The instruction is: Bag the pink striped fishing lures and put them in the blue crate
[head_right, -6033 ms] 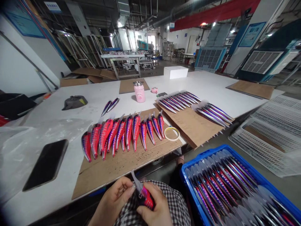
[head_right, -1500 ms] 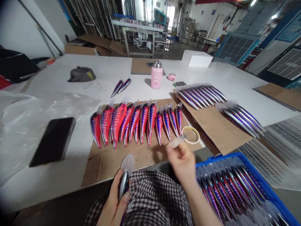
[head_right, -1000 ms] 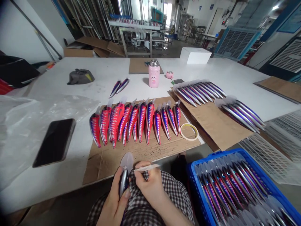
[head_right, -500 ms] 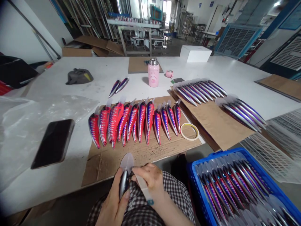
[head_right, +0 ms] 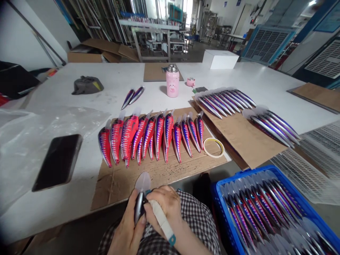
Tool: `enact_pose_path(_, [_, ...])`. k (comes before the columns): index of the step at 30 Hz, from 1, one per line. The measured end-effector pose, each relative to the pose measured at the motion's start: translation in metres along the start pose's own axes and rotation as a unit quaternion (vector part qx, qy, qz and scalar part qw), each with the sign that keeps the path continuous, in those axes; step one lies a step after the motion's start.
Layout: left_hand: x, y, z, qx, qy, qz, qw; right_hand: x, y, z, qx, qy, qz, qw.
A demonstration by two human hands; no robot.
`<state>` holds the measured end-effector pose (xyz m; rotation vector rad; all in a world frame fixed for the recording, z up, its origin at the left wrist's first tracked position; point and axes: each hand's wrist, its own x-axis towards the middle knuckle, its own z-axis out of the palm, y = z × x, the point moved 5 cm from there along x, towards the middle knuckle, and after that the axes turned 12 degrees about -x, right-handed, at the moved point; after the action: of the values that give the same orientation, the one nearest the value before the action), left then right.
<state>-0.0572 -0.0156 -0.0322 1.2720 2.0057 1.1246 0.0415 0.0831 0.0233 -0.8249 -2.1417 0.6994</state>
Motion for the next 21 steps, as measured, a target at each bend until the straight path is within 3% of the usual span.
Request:
enact_pose_path(9, [0.000,0.003,-0.001,-0.007,0.003,-0.017,1.000,0.001,-0.004,0.004,-0.043,-0.046,-0.027,0.998])
enact_pose_path(15, [0.000,0.003,-0.001,-0.009,-0.004,-0.028,1.000,-0.004,0.007,0.000,0.037,-0.011,0.039,0.999])
enact_pose_path(21, [0.001,0.000,-0.002,-0.038,0.002,-0.039,0.998,0.000,0.002,0.000,-0.013,-0.052,-0.008,0.999])
